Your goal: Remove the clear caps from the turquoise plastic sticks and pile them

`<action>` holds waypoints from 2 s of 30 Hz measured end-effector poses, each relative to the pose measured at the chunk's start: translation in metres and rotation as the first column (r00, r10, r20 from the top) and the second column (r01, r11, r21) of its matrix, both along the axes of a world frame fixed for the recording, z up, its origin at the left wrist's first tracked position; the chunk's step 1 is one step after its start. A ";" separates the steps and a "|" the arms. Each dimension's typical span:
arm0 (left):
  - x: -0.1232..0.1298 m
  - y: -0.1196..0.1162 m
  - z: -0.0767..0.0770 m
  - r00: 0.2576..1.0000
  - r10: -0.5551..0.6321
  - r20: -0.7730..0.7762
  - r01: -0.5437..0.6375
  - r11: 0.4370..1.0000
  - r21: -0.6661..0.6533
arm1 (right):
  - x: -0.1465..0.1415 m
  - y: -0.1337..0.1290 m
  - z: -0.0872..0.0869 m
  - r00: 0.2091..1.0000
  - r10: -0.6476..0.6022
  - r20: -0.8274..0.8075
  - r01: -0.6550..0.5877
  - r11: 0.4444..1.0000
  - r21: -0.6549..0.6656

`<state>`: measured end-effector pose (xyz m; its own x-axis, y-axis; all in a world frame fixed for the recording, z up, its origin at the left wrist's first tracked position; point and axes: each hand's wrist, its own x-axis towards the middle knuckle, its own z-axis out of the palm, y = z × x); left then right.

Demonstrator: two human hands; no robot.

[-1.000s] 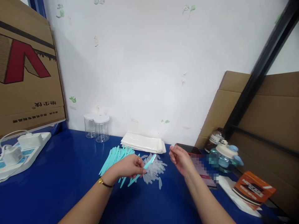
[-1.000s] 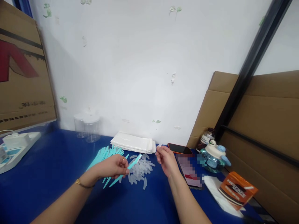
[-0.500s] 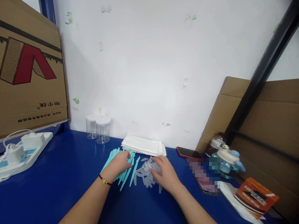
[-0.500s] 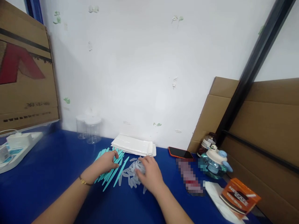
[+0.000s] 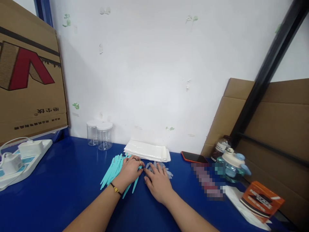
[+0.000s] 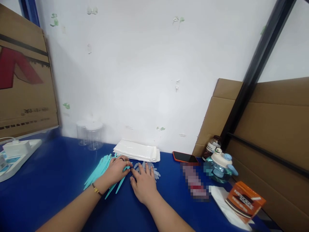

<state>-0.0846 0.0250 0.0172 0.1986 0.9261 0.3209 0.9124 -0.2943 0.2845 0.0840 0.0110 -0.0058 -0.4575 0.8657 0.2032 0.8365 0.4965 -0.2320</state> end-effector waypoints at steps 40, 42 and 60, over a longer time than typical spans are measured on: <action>-0.039 0.014 -0.009 0.856 0.517 -0.012 -0.494 0.810 -0.317 | 0.016 0.008 0.000 0.987 -0.128 -0.094 0.121 0.989 -0.083; -0.036 0.010 0.000 0.860 0.510 -0.001 -0.500 0.843 -0.200 | 0.021 0.010 0.008 0.984 -0.082 -0.157 0.083 0.997 -0.005; -0.029 0.006 0.011 0.941 0.331 -0.063 -0.337 0.918 -0.207 | 0.022 -0.015 0.036 0.902 0.429 0.037 -0.431 0.900 0.060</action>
<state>-0.1141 0.0308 0.0280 -0.1284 0.9857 0.1089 0.9551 0.0933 0.2812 0.1059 -0.0040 0.0299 -0.7873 0.5688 0.2382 0.5425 0.8225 -0.1708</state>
